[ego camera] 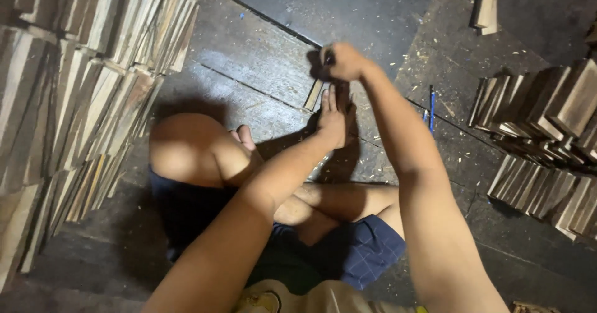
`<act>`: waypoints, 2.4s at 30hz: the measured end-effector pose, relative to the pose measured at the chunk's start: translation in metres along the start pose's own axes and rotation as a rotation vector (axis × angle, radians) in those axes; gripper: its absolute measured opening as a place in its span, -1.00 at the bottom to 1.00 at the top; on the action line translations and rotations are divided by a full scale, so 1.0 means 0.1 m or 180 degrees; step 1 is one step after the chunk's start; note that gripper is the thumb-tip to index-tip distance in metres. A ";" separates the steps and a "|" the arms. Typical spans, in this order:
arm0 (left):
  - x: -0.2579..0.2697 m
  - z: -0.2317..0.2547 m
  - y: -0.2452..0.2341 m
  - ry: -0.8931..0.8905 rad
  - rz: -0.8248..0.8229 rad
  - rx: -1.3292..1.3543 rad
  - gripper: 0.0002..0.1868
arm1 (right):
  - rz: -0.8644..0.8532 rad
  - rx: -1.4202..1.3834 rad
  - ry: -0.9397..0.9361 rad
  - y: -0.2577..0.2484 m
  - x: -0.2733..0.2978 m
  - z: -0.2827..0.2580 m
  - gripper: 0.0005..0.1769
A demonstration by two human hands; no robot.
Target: Marking wooden boards with a pen using a guide while sitting on the floor.
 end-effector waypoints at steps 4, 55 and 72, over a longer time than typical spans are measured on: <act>0.06 -0.05 -0.08 -0.0057 0.0113 -0.0194 0.14 | 0.0761 0.0581 0.0004 -0.38 -0.05 0.20 -0.93; 0.05 -0.25 -0.28 0.0170 0.0321 0.1159 -0.08 | 0.3245 -0.2258 -0.0263 0.31 0.28 1.36 -0.88; 0.08 -0.25 -0.33 0.0088 0.0381 0.1098 -0.06 | 0.3666 -0.1593 -0.0601 0.35 0.56 1.03 -0.77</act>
Point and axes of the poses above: each hand's wrist, its own x-axis away from the middle knuckle, its own y-axis out of the palm, z = x × y, the point moved 6 cm from there along -x, towards the middle knuckle, and after that the axes turned 7 degrees about -y, right-handed, at the moved point
